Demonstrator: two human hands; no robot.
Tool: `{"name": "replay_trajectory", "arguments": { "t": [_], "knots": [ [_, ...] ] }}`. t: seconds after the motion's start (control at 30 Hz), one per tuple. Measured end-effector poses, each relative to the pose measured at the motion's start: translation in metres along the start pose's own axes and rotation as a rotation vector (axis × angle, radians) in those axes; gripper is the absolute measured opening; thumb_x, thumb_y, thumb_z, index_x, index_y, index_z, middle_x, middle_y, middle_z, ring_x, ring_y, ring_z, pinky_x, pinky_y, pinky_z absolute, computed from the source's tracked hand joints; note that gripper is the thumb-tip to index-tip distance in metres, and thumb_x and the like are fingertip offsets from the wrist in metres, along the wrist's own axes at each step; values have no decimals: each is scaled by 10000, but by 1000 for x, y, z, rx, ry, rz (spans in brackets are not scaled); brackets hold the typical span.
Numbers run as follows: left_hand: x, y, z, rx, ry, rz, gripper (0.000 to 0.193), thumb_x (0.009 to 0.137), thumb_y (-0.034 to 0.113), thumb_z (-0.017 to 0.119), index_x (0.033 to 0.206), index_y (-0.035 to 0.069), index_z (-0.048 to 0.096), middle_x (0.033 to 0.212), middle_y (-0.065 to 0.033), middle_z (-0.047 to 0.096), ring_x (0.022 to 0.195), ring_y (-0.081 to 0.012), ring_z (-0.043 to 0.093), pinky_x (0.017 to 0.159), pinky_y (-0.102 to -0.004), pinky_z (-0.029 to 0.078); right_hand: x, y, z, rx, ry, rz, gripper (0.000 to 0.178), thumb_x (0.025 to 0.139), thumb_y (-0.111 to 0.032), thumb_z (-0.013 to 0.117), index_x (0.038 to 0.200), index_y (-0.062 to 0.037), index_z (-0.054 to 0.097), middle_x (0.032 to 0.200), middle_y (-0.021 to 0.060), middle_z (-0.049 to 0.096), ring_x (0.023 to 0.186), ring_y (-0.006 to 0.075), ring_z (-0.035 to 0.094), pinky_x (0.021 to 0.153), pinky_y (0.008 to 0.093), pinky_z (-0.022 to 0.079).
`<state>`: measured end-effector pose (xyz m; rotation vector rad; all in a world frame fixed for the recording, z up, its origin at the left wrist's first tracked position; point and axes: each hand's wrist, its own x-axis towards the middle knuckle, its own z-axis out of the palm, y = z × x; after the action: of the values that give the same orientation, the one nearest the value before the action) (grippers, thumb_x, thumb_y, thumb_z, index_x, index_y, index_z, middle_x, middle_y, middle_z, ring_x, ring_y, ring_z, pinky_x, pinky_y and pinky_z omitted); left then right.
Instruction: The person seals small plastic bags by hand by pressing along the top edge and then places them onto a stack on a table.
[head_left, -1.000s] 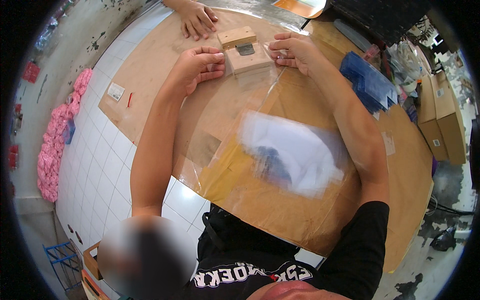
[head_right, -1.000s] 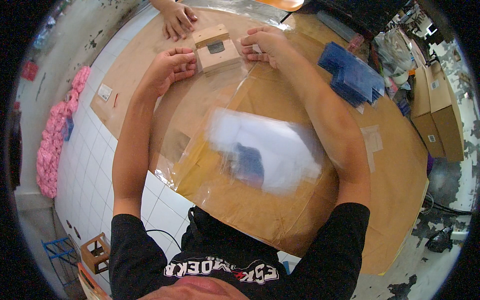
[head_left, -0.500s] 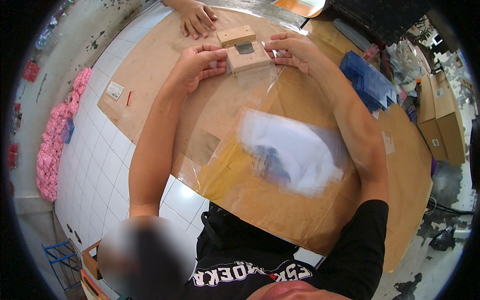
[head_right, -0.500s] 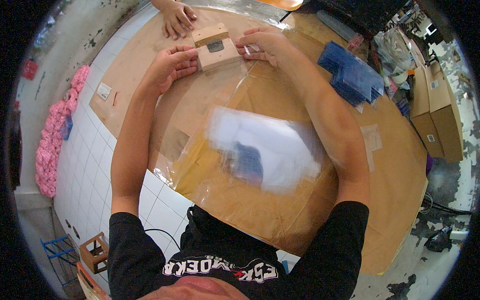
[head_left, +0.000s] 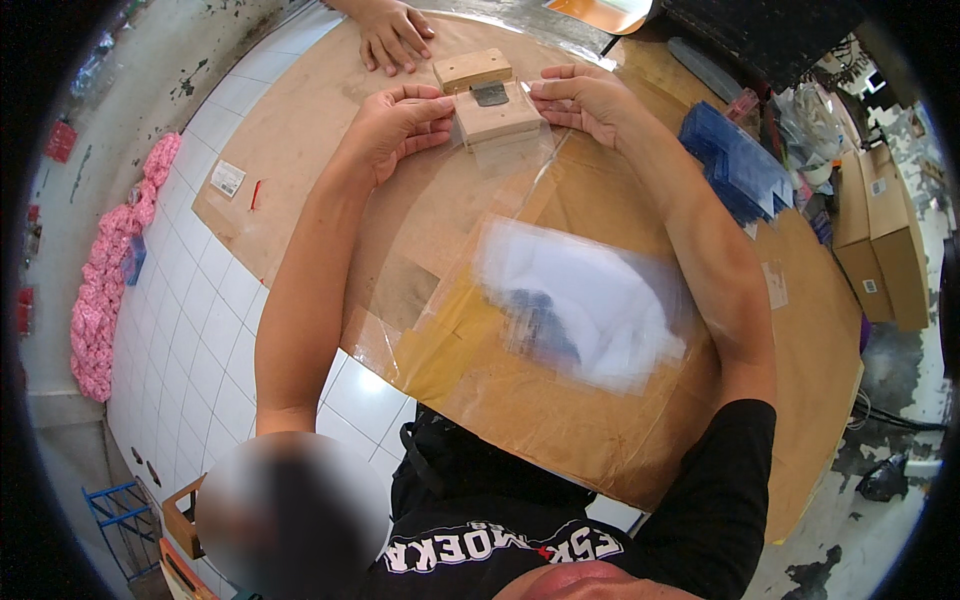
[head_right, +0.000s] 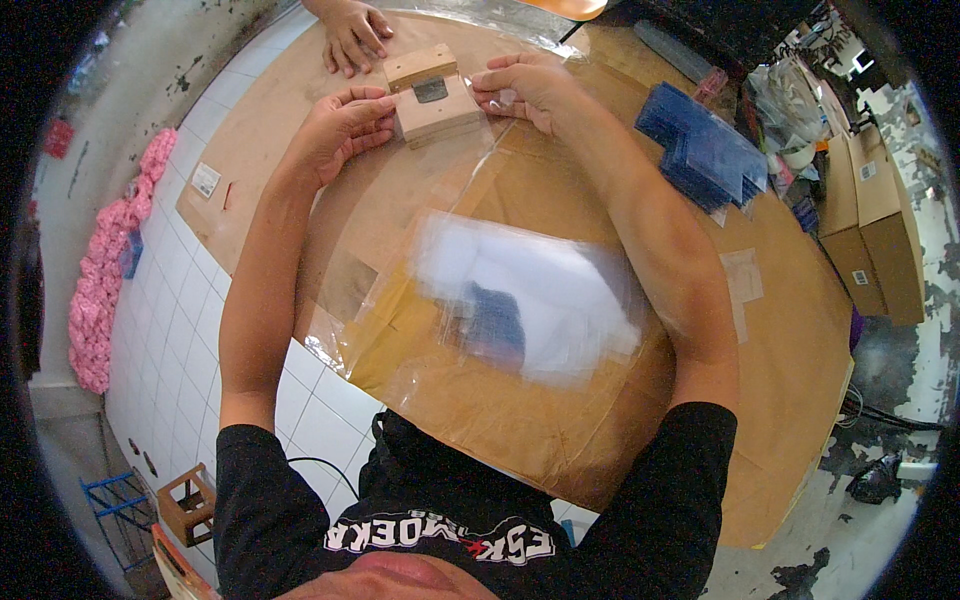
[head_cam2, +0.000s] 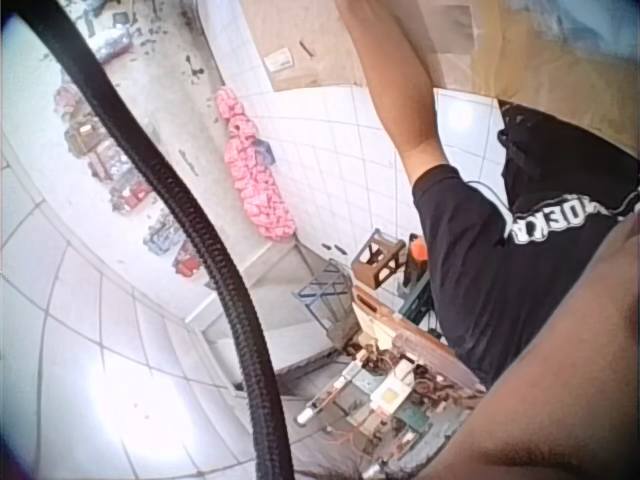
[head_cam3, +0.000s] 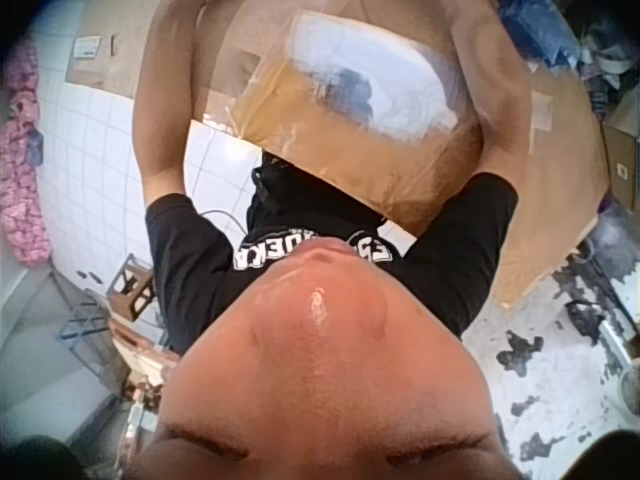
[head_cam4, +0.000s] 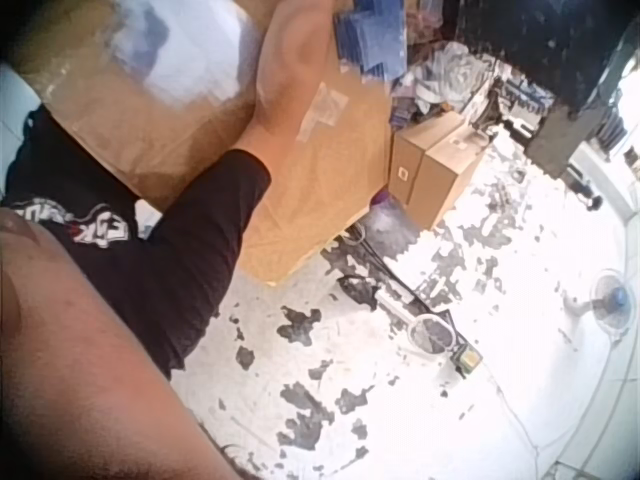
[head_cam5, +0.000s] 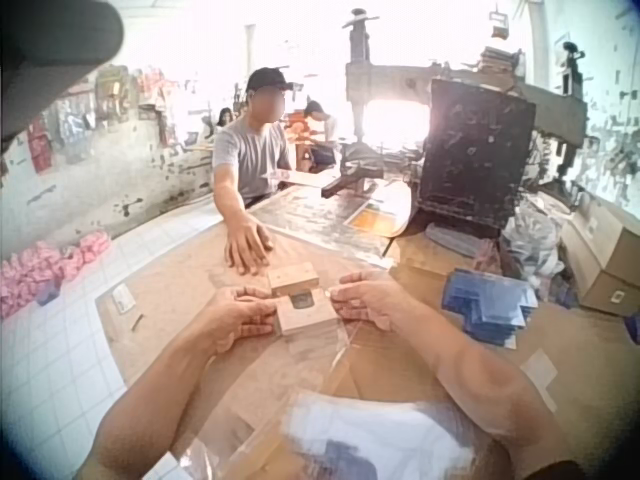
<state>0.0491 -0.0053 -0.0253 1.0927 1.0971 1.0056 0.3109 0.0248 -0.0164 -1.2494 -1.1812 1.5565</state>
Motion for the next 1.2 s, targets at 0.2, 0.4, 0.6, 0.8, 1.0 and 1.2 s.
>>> {"name": "replay_trajectory", "arguments": {
  "t": [0.2, 0.4, 0.6, 0.8, 1.0, 1.2],
  "knots": [
    [2, -2, -1, -38, -6, 8, 296, 854, 97, 746, 1065, -12, 569, 949, -82, 639, 824, -136, 648, 758, -268, 604, 0, 1, 0, 4, 3, -16, 425, 869, -60, 717, 1220, 13, 490, 1019, 126, 685, 884, 169, 689, 768, 264, 586],
    [3, -3, -3, -67, -25, 18, 205, 866, 74, 728, 983, 17, 570, 897, -74, 651, 796, -137, 660, 745, -260, 612, 0, 1, 2, 4, 5, -16, 426, 873, -67, 715, 1222, 17, 485, 1015, 125, 685, 880, 168, 686, 769, 261, 585],
    [5, -5, -5, -90, -40, 10, 169, 874, 64, 717, 941, 31, 566, 887, -72, 655, 793, -136, 666, 753, -261, 614, 0, 1, 1, 6, 5, -5, 427, 876, -65, 712, 1225, 17, 478, 1007, 124, 684, 873, 167, 686, 769, 263, 585],
    [6, -6, -8, -95, -41, 7, 172, 870, 58, 719, 940, 29, 565, 897, -80, 656, 808, -146, 673, 762, -263, 617, 0, 1, 3, 9, 7, -8, 412, 877, -68, 714, 1211, 13, 487, 999, 126, 685, 870, 166, 687, 771, 264, 583],
    [5, -4, -7, -95, -33, -6, 211, 865, 60, 718, 1005, 5, 569, 969, -105, 649, 849, -161, 673, 775, -267, 614, 0, 0, 2, -3, 20, -7, 410, 870, -76, 723, 1202, 8, 498, 1007, 122, 682, 872, 173, 682, 773, 276, 583],
    [4, -3, -8, -76, -41, -4, 332, 897, 134, 687, 1145, -34, 545, 1010, -119, 649, 890, -192, 671, 787, -294, 604, 0, 1, 4, 18, 58, -7, 316, 898, -117, 691, 1155, -7, 544, 1005, 111, 666, 873, 176, 674, 754, 279, 574]
  ]
}}
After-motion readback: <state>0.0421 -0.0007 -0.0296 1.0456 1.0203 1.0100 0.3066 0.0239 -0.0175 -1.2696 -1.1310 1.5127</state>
